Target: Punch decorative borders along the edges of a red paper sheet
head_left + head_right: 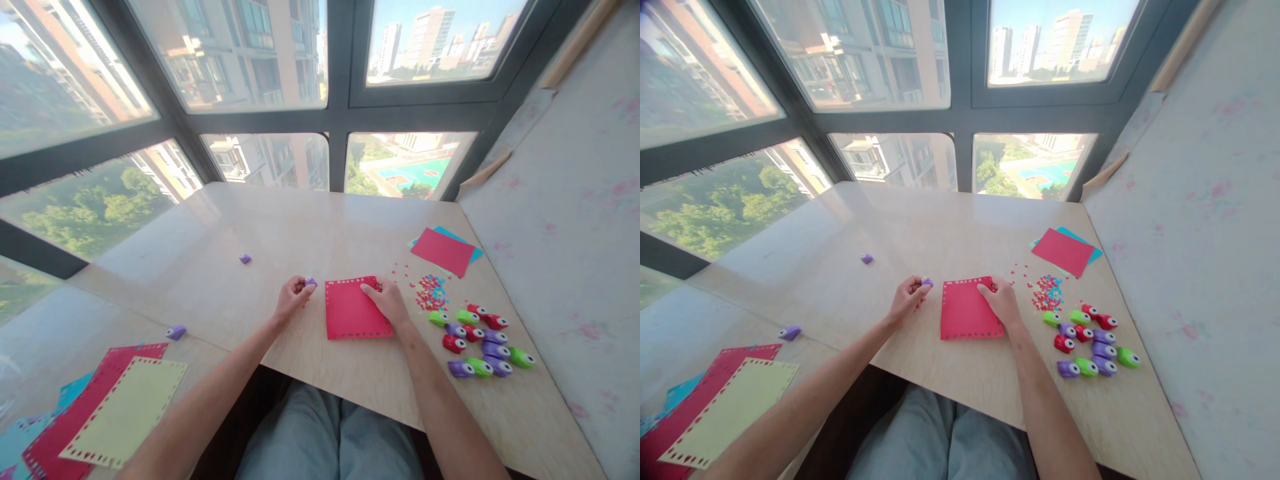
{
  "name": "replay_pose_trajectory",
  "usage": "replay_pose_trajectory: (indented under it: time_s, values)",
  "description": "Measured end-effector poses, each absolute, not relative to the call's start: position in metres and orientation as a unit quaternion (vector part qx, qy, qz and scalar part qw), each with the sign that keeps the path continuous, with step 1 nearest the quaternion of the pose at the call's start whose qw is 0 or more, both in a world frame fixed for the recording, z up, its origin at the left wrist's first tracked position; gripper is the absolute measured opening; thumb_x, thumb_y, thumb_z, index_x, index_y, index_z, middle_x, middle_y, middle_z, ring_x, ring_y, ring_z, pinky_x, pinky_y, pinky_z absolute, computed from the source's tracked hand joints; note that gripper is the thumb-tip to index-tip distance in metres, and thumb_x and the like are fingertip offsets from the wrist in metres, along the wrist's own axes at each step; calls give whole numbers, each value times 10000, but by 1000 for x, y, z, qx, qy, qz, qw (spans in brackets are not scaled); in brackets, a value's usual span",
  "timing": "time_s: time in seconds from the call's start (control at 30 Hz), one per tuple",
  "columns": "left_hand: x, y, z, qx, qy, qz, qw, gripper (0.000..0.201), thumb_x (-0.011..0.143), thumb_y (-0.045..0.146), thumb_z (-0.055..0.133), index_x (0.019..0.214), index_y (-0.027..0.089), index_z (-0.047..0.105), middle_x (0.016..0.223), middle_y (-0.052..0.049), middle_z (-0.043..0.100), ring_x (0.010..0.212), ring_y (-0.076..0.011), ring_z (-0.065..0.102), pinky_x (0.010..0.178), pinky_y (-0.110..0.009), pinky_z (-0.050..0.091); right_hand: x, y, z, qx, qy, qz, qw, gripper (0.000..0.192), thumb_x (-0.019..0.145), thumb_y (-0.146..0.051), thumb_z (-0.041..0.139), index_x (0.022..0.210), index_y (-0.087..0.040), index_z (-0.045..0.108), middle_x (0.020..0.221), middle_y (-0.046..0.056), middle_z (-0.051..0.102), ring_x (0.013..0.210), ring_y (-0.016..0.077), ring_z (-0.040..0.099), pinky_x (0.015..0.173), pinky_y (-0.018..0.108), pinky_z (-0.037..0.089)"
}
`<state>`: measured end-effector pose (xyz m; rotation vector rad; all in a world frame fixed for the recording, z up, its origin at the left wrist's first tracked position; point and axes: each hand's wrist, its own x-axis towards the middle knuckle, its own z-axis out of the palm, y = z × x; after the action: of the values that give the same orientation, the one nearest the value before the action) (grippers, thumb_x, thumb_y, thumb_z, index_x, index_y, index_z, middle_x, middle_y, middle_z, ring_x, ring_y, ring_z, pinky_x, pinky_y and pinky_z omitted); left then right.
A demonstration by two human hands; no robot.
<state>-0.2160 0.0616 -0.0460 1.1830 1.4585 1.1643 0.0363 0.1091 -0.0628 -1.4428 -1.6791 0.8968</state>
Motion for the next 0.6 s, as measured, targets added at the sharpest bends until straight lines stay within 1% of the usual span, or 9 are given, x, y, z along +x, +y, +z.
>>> replay_pose_trajectory:
  time_s: [0.07,0.13,0.2,0.3,0.4,0.47,0.53,0.6]
  values:
    - [-216,62,-46,481,588,471,449,366,753,490,663,842,168,514,607,41,510,423,-62,415,383,-166,315,33,107,-60,-535,-677,362,352,281,786,-444,546,822,-182,640,788,60,689,731,211,619,665,309,446]
    - [-215,61,-47,484,587,473,445,360,756,486,661,838,168,513,600,43,507,422,-63,417,382,-165,319,31,105,-58,-523,-703,345,337,260,799,-413,543,845,-182,652,823,68,703,754,211,628,694,312,450]
    - [-215,61,-48,489,586,474,438,354,758,480,662,834,167,516,594,43,505,426,-65,422,384,-165,325,31,104,-57,-534,-719,307,322,242,805,-386,542,853,-180,661,841,80,709,759,214,630,712,315,444]
    - [-215,62,-49,498,584,477,429,344,757,471,662,821,163,522,595,39,513,434,-67,429,392,-167,337,40,105,-55,-596,-705,217,317,251,820,-358,511,873,-170,668,830,110,704,738,229,620,689,318,418]
    - [-215,62,-49,500,589,476,419,335,761,464,657,825,159,534,598,35,518,445,-69,435,404,-170,350,54,107,-50,-665,-645,116,357,286,836,-378,468,863,-165,656,761,121,678,678,238,580,641,322,378]
    - [-214,62,-48,495,597,474,417,336,764,463,657,834,156,539,599,34,518,452,-70,441,411,-170,352,61,107,-45,-680,-612,79,397,302,838,-418,454,814,-175,631,715,111,652,645,231,545,622,321,359]
    - [-213,61,-47,488,606,471,416,345,760,470,660,837,156,541,603,32,520,455,-70,444,413,-171,347,65,106,-40,-675,-595,71,429,311,830,-461,450,746,-194,588,672,88,621,617,216,510,612,318,352]
    - [-212,61,-45,481,611,471,417,357,754,482,660,839,156,544,606,28,523,454,-70,445,411,-171,336,63,105,-36,-662,-592,94,450,317,815,-493,454,688,-214,535,631,57,585,591,199,483,603,310,353]
